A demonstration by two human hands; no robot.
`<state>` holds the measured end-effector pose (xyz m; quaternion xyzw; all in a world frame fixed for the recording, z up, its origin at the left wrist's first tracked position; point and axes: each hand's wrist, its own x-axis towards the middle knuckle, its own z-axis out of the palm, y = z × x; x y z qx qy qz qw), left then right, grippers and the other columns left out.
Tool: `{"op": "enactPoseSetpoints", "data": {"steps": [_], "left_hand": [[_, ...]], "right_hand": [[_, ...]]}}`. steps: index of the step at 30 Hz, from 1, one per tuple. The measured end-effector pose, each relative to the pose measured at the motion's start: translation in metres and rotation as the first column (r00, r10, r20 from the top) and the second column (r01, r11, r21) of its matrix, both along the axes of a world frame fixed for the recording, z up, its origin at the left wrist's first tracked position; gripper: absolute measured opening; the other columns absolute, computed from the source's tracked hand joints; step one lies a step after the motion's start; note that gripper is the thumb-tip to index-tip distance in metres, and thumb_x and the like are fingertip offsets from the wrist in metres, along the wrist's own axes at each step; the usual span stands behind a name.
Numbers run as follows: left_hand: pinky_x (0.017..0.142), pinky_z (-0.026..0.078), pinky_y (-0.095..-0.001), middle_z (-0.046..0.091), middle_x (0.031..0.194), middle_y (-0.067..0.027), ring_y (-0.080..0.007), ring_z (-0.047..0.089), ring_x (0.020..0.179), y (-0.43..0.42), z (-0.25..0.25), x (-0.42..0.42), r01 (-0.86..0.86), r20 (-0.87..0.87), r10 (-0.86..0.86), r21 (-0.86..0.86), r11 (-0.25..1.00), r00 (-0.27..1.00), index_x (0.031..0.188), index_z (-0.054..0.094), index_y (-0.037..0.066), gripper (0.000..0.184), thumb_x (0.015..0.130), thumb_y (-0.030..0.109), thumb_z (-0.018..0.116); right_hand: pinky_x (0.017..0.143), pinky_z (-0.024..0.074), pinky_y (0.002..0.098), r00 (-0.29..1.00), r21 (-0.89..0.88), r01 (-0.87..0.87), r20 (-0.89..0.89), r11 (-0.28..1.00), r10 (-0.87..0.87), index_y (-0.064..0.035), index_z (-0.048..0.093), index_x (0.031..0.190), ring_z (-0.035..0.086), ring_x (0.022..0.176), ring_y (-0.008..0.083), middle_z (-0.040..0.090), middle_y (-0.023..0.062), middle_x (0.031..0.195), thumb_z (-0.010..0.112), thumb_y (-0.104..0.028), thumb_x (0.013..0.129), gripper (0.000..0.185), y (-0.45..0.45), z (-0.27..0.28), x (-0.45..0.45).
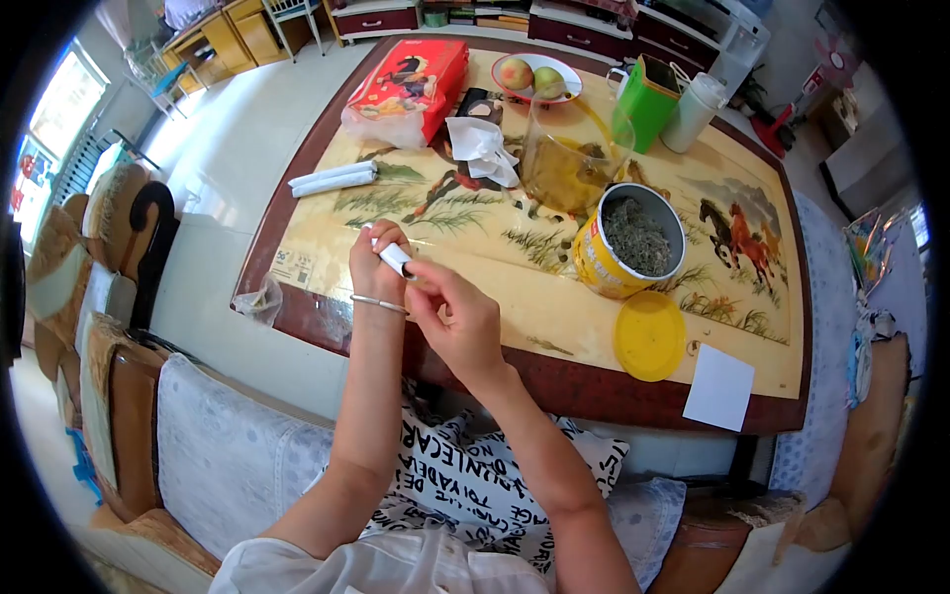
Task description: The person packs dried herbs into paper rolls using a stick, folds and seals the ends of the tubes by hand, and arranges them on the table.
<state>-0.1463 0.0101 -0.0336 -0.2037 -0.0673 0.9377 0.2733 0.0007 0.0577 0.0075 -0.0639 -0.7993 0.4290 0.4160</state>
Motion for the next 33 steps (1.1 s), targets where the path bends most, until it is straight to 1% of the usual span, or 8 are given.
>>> {"op": "enactPoseSetpoints", "data": {"steps": [3,6,11,13,21,28,31,33], "left_hand": [[0.039,0.038,-0.0198,0.042,0.073,-0.0054,-0.0107,0.044,0.056,0.001,-0.003,0.002,0.044,0.033,-0.047,0.078,0.996,0.998,0.087,0.035,0.004,0.032,0.103,0.031,0.030],[0.039,0.038,-0.0199,0.043,0.073,-0.0055,-0.0106,0.045,0.056,0.002,-0.006,0.005,0.100,0.029,-0.104,0.105,0.989,0.994,0.087,0.035,0.004,0.030,0.103,0.029,0.030],[0.041,0.038,-0.0196,0.045,0.069,-0.0073,-0.0103,0.040,0.049,0.001,0.009,0.011,0.084,0.015,-0.085,0.080,0.993,0.996,0.087,0.035,0.002,0.011,0.097,0.007,0.038],[0.040,0.038,-0.0195,0.043,0.072,-0.0052,-0.0097,0.042,0.054,-0.002,0.007,0.007,0.139,-0.004,-0.140,0.162,0.977,0.990,0.087,0.037,0.002,0.029,0.102,0.026,0.035],[0.042,0.037,-0.0193,0.042,0.069,-0.0038,-0.0092,0.039,0.052,-0.002,0.011,0.012,0.082,-0.162,-0.053,0.182,0.980,0.985,0.081,0.040,0.004,0.035,0.101,0.033,0.040],[0.042,0.037,-0.0199,0.043,0.071,-0.0052,-0.0103,0.040,0.054,0.001,0.014,0.021,-0.125,-0.252,0.131,0.041,0.991,0.959,0.085,0.037,0.003,0.029,0.103,0.027,0.035],[0.042,0.038,-0.0204,0.042,0.072,-0.0054,-0.0106,0.041,0.055,0.002,0.017,0.027,-0.146,-0.228,0.143,0.000,0.989,0.963,0.085,0.037,0.003,0.031,0.103,0.027,0.033],[0.043,0.039,-0.0206,0.042,0.072,-0.0057,-0.0107,0.041,0.054,0.002,0.012,0.026,-0.133,-0.211,0.136,0.031,0.991,0.968,0.085,0.037,0.003,0.031,0.103,0.027,0.032]], "right_hand": [[0.060,0.0468,0.0215,0.993,-0.395,-0.065,0.067,0.916,0.099,-0.0026,0.056,0.114,0.056,0.067,0.0071,0.061,0.0014,0.079,0.065,-0.001,0.085,0.031,0.003,0.000,0.003],[0.069,0.0505,0.0211,0.886,-0.783,-0.381,-0.158,0.492,0.435,-0.0026,0.052,0.118,0.056,0.078,0.0072,0.058,0.0028,0.096,0.062,-0.001,0.088,0.032,0.005,-0.002,-0.003],[0.068,0.0505,0.0212,0.858,-0.855,-0.369,-0.162,0.365,0.488,-0.0048,0.053,0.116,0.057,0.076,0.0081,0.060,0.0034,0.093,0.063,-0.003,0.088,0.030,0.008,-0.002,-0.003],[0.068,0.0505,0.0211,0.844,-0.852,-0.388,-0.176,0.351,0.506,-0.0056,0.053,0.115,0.058,0.076,0.0086,0.060,0.0038,0.092,0.063,-0.004,0.088,0.029,0.008,-0.003,-0.004],[0.066,0.0469,0.0216,0.838,-0.909,-0.409,-0.337,0.084,0.429,-0.0060,0.053,0.110,0.056,0.071,0.0101,0.059,0.0039,0.084,0.062,-0.006,0.090,0.022,0.002,-0.001,-0.003],[0.062,0.0433,0.0217,0.899,-0.919,-0.384,-0.349,0.091,0.262,-0.0067,0.051,0.095,0.054,0.068,0.0083,0.058,0.0025,0.079,0.063,-0.006,0.088,0.014,-0.011,-0.002,-0.005],[0.064,0.0449,0.0206,0.963,-0.927,-0.253,-0.215,0.277,0.160,-0.0061,0.048,0.092,0.055,0.069,0.0096,0.057,0.0035,0.079,0.060,-0.004,0.090,0.012,-0.019,0.001,-0.007],[0.065,0.0478,0.0228,0.987,-0.800,-0.149,-0.156,0.581,0.038,-0.0040,0.050,0.093,0.059,0.072,0.0108,0.057,0.0030,0.080,0.061,0.000,0.089,0.013,-0.022,-0.001,-0.008]]}}
